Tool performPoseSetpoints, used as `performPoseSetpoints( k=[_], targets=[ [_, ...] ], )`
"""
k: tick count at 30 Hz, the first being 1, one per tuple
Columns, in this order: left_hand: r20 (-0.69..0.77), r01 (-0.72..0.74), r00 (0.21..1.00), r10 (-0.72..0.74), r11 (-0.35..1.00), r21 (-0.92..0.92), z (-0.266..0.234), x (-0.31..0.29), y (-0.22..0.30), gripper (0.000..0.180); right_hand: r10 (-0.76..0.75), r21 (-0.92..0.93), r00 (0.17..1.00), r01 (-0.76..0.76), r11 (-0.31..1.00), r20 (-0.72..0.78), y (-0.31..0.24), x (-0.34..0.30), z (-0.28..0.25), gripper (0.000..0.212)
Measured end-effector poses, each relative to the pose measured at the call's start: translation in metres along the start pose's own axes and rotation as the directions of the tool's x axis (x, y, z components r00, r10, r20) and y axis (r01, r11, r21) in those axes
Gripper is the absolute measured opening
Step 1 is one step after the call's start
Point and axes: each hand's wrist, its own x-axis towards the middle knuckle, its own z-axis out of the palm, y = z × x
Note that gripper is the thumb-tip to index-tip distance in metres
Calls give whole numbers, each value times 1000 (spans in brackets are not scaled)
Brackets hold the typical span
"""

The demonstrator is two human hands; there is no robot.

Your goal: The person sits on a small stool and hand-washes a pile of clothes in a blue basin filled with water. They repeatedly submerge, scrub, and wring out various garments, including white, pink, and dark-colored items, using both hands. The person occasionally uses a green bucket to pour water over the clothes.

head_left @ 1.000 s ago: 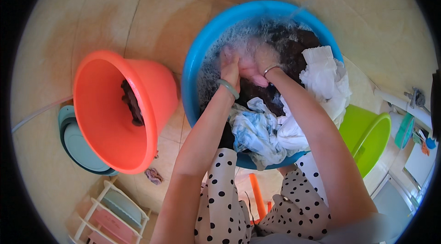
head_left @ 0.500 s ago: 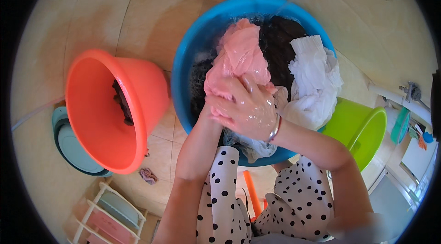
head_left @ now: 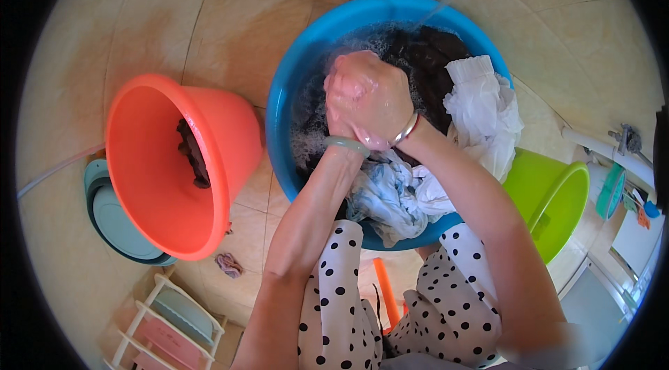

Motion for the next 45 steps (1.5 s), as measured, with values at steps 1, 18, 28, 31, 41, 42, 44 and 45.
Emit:
performPoseSetpoints(
  k=[1,18,28,31,41,42,44,45],
  targets=[
    [-34,7,999,-6,1000,29,-1,-2,-1,55,2,41,1000,-3,999,27,19,-3,9,17],
    [-167,123,984,-70,936,329,-43,40,16,43,239,-314,922,-139,939,305,125,-52,57,28],
    [222,314,927,-301,949,-25,-38,42,25,65,80,319,989,-116,941,123,41,-46,19,14],
    [204,305,935,-290,951,-50,0,17,26,52,-13,391,956,-107,914,293,-13,-77,-13,24],
    [95,112,990,-104,990,-82,23,-31,19,44,-245,-169,968,232,958,-59,-46,-30,-25,27],
    [79,76,994,-70,994,-81,22,-29,15,44,-234,-141,968,220,965,-94,-43,-26,-20,26],
    [62,17,998,-12,996,-86,16,-23,7,43,-196,-122,973,181,976,-124,-34,-23,-17,22],
    [59,-14,998,19,996,-90,13,-20,6,43,-176,-119,977,161,980,-123,-31,-21,-17,19]
  ],
)
